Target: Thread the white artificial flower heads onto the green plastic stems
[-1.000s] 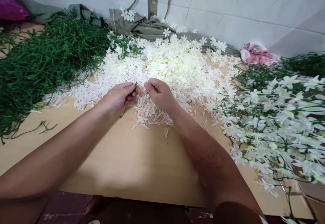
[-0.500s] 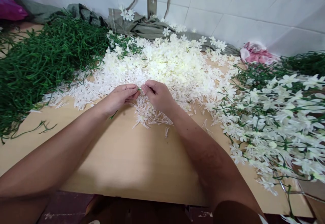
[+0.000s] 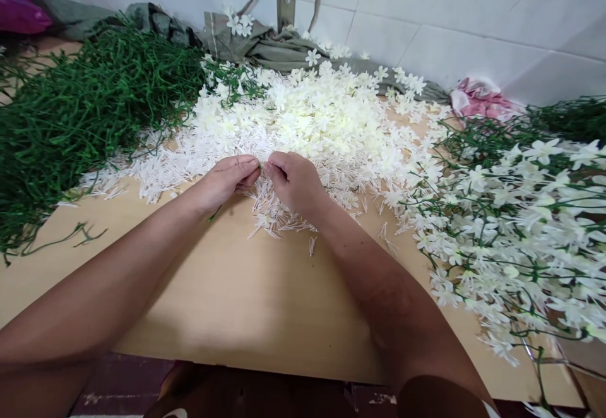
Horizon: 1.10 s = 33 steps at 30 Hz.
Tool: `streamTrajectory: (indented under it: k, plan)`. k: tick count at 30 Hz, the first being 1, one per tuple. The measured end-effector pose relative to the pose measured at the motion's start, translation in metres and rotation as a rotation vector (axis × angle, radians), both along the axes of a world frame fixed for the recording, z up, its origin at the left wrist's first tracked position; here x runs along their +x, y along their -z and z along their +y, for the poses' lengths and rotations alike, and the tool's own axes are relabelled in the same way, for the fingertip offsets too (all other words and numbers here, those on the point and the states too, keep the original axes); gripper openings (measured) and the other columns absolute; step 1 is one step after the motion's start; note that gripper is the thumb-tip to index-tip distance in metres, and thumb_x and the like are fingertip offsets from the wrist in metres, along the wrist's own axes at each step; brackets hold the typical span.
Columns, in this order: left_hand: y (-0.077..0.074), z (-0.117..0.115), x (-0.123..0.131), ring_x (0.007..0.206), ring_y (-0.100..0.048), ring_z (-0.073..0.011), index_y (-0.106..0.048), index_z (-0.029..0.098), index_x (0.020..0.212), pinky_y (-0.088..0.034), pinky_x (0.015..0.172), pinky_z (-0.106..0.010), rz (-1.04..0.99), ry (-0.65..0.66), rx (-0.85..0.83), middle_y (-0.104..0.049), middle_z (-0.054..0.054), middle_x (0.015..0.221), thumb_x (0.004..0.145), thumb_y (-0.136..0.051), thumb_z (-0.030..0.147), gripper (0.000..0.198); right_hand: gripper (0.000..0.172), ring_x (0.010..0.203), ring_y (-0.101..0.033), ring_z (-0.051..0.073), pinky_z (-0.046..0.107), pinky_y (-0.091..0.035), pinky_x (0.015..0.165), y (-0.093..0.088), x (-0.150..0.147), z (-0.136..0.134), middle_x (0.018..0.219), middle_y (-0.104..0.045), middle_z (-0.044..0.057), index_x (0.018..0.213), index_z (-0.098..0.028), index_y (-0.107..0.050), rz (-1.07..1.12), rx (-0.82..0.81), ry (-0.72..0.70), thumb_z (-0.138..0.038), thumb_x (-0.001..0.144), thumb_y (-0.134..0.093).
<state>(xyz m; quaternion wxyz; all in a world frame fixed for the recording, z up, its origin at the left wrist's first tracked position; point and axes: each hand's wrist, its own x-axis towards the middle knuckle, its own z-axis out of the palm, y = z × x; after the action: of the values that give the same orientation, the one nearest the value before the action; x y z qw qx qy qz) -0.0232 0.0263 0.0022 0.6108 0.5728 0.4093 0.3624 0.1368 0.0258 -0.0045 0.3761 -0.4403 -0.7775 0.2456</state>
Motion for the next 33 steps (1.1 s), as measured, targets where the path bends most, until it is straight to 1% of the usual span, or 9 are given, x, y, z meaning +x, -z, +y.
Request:
streamTrajectory:
  k: [3, 6, 8, 13, 19, 23, 27, 33]
  plan:
    - [0.000, -0.001, 0.002, 0.047, -0.022, -0.0058, -0.038, 0.017, 0.052, -0.015, 0.047, -0.023, -0.032, -0.016, -0.061, -0.029, 0.005, 0.050, 0.080, -0.053, 0.030, 0.033, 0.034, 0.055, -0.028, 0.009, 0.028, -0.025, 0.056, 0.006, -0.002, -0.001, 0.054, -0.029, -0.005, 0.057, -0.021, -0.029, 0.065, 0.006, -0.012, -0.025, 0.086, -0.047]
    - [0.000, -0.001, 0.002, 0.045, -0.021, -0.0048, -0.037, 0.017, 0.052, -0.013, 0.046, -0.023, -0.087, -0.004, -0.129, -0.028, 0.006, 0.049, 0.080, -0.051, 0.027, 0.034, 0.034, 0.054, -0.027, 0.009, 0.027, -0.025, 0.054, 0.011, -0.005, -0.002, 0.054, -0.029, -0.005, 0.058, -0.021, -0.031, 0.187, -0.046, -0.026, -0.028, 0.087, -0.046]
    - [0.000, -0.001, 0.002, 0.044, -0.020, -0.0042, -0.036, 0.017, 0.052, -0.012, 0.045, -0.022, -0.127, 0.009, -0.158, -0.027, 0.006, 0.048, 0.081, -0.051, 0.027, 0.034, 0.034, 0.054, -0.027, 0.009, 0.027, -0.025, 0.054, 0.013, -0.007, -0.003, 0.054, -0.029, -0.005, 0.058, -0.021, -0.031, 0.249, -0.074, -0.010, -0.031, 0.087, -0.048]
    - [0.003, -0.002, 0.003, 0.043, -0.020, -0.0032, -0.036, 0.017, 0.052, -0.011, 0.044, -0.021, -0.178, 0.028, -0.189, -0.028, 0.007, 0.048, 0.081, -0.055, 0.029, 0.037, 0.034, 0.055, -0.028, 0.009, 0.027, -0.027, 0.055, 0.013, -0.009, -0.005, 0.055, -0.030, -0.005, 0.059, -0.021, -0.034, 0.273, -0.069, 0.019, -0.032, 0.086, -0.050]
    - [0.009, -0.003, 0.004, 0.044, -0.021, -0.0032, -0.035, 0.017, 0.053, -0.012, 0.045, -0.022, -0.220, 0.015, -0.146, -0.028, 0.007, 0.048, 0.078, -0.061, 0.036, 0.040, 0.031, 0.055, -0.030, 0.009, 0.027, -0.027, 0.054, 0.015, -0.010, -0.006, 0.055, -0.033, -0.005, 0.059, -0.021, -0.036, 0.257, -0.054, 0.011, -0.030, 0.085, -0.050]
    - [0.007, -0.003, 0.005, 0.045, -0.023, -0.0038, -0.036, 0.017, 0.053, -0.014, 0.046, -0.022, -0.202, -0.017, -0.105, -0.029, 0.007, 0.048, 0.078, -0.062, 0.039, 0.042, 0.031, 0.053, -0.030, 0.009, 0.026, -0.026, 0.052, 0.014, -0.006, -0.004, 0.054, -0.033, -0.005, 0.061, -0.021, -0.038, 0.271, -0.090, -0.019, -0.035, 0.085, -0.051]
    - [0.006, -0.001, 0.005, 0.046, -0.024, -0.0043, -0.037, 0.017, 0.053, -0.016, 0.047, -0.023, -0.155, 0.005, -0.044, -0.031, 0.006, 0.049, 0.080, -0.061, 0.038, 0.042, 0.031, 0.053, -0.028, 0.009, 0.026, -0.025, 0.051, 0.012, -0.003, -0.001, 0.054, -0.033, -0.006, 0.061, -0.021, -0.039, 0.255, -0.109, -0.058, -0.035, 0.086, -0.052]
    - [0.012, -0.001, 0.003, 0.044, -0.024, -0.0051, -0.038, 0.017, 0.051, -0.015, 0.047, -0.024, -0.073, 0.031, -0.010, -0.031, 0.006, 0.047, 0.082, -0.056, 0.032, 0.039, 0.036, 0.053, -0.028, 0.009, 0.026, -0.025, 0.051, 0.015, -0.006, -0.003, 0.053, -0.032, -0.006, 0.059, -0.021, -0.038, 0.232, -0.120, -0.041, -0.041, 0.084, -0.055]
